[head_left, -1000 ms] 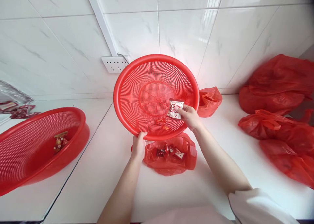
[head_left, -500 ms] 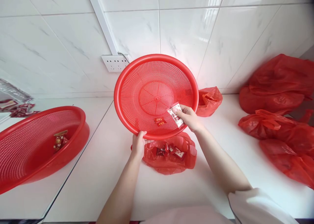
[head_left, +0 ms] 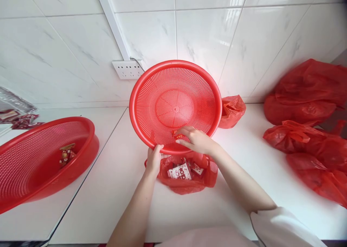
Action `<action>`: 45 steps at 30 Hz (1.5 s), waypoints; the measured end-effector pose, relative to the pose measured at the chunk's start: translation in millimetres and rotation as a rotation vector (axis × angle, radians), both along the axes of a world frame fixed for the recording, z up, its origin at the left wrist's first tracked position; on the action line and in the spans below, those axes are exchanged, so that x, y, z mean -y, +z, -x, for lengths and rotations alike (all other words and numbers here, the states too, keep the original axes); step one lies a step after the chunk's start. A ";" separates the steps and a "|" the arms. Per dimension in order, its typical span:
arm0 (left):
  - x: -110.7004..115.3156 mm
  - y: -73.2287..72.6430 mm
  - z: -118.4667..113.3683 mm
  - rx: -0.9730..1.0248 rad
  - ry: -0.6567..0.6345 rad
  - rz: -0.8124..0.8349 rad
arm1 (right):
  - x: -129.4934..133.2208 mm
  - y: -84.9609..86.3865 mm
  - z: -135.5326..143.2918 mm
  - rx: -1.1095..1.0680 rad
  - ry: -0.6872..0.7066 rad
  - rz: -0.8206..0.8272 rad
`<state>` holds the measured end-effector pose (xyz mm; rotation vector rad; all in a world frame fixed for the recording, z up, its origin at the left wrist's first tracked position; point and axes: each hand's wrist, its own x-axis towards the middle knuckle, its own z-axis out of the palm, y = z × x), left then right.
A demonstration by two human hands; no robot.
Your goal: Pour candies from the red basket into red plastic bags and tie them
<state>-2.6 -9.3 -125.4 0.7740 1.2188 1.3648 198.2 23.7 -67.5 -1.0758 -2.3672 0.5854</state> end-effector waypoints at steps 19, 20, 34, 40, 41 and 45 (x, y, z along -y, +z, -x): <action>-6.0 -6.1 7.5 -0.002 0.048 -0.025 | -12.2 -6.2 -13.2 0.009 0.221 0.160; -6.3 -6.6 8.0 -0.006 0.054 -0.024 | -11.2 -3.9 -14.2 0.004 0.223 0.141; -7.7 -1.1 7.6 0.067 0.079 0.011 | 16.7 30.8 -23.6 -0.011 0.230 0.338; -6.8 5.7 9.4 0.255 0.064 0.029 | 17.8 27.8 -27.8 0.140 -0.128 0.215; -6.5 8.0 10.2 0.270 0.052 0.018 | 15.9 26.1 -27.7 0.123 -0.180 0.136; -3.4 24.0 18.9 0.192 -0.163 -0.039 | 7.7 23.1 -26.2 -0.166 -0.365 -0.177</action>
